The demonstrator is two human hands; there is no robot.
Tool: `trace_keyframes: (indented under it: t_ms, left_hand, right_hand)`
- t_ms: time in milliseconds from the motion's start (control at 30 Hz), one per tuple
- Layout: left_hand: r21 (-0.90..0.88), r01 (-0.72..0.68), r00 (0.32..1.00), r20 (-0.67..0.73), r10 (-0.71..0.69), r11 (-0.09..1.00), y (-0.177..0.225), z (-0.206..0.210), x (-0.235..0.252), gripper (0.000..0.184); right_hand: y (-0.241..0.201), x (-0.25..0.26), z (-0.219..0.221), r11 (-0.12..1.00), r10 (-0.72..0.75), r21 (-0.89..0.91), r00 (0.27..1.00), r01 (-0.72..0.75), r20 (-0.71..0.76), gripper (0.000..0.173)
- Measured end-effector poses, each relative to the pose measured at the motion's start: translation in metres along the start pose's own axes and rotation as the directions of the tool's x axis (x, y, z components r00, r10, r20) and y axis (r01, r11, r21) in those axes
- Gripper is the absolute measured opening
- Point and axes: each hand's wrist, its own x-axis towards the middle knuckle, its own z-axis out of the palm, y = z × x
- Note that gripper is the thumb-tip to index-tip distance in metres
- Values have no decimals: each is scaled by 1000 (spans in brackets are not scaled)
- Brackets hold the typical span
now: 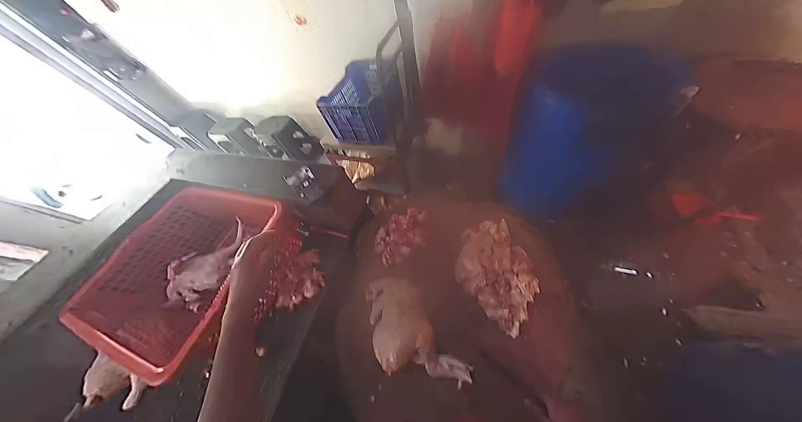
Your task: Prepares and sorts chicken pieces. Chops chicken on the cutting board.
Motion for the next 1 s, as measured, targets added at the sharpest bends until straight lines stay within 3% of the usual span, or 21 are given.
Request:
trace_keyframes:
  t_ms: [100, 200, 267, 300, 333, 367, 400, 433, 467, 533, 567, 633, 733, 800, 867, 933, 1000]
  left_hand:
    - [-161, 149, 984, -72, -163, 976, -8, 6, -95, 38]
    - [-349, 202, 963, -102, -251, 915, 5, 23, -168, 41]
    - [-439, 274, 959, 55, -279, 856, 45, 37, -211, 40]
    - [-468, 346, 937, 219, -272, 813, 67, 47, -231, 38]
    - [-466, 440, 867, 442, -229, 768, 87, 58, -250, 38]
    - [-431, 537, 733, 664, -148, 726, 101, 73, -267, 38]
    - [-376, 613, 571, 818, -61, 695, 111, 93, -281, 39]
    - [-321, 665, 464, 885, -37, 675, 118, 116, -294, 40]
    - [-301, 684, 471, 878, -88, 664, 126, 139, -305, 42]
    - [-377, 691, 637, 720, -274, 617, 134, 181, -321, 49]
    - [-438, 699, 681, 650, -338, 565, 136, 198, -328, 55]
    - [-489, 691, 715, 569, -406, 532, 142, 220, -334, 65]
    - [-332, 619, 758, 493, -428, 712, 142, 242, -327, 80]
    - [-107, 580, 771, 393, -501, 808, 141, 247, -316, 71]
    - [75, 561, 775, 304, -554, 825, 146, 244, -303, 57]
    - [120, 562, 785, 234, -574, 818, 144, 240, -301, 51]
    - [31, 583, 799, 158, -580, 812, 127, 237, -296, 48]
  right_hand:
    - [25, 11, 9, 999, 4, -46, 999, -2, 46, 54]
    - [28, 19, 6, 997, 0, -75, 998, 5, 68, 55]
    - [28, 19, 3, 997, -2, -74, 997, 7, 80, 57]
    - [30, 19, 1, 998, 1, -63, 997, 5, 80, 57]
    - [32, 20, 0, 999, 0, -46, 996, 4, 84, 57]
    - [31, 19, -1, 1000, -3, -28, 996, 5, 89, 56]
    - [29, 18, -3, 1000, -9, -14, 996, 10, 90, 56]
    - [29, 18, -3, 1000, -16, -9, 996, 16, 92, 56]
    - [29, 17, -4, 1000, -24, -9, 995, 25, 95, 56]
    - [30, 18, -3, 999, -38, 4, 994, 38, 106, 56]
    - [30, 17, -4, 999, -45, 11, 993, 45, 110, 55]
    - [31, 15, -6, 998, -63, 17, 993, 62, 99, 55]
    - [38, 21, 1, 996, -84, 28, 994, 82, 69, 54]
    - [41, 24, 6, 995, -97, 33, 993, 96, 62, 55]
    - [43, 25, 6, 992, -118, 50, 992, 115, 43, 53]
    - [46, 22, 8, 990, -126, 66, 991, 124, 41, 52]
    - [44, 22, 9, 988, -138, 73, 990, 134, 41, 52]
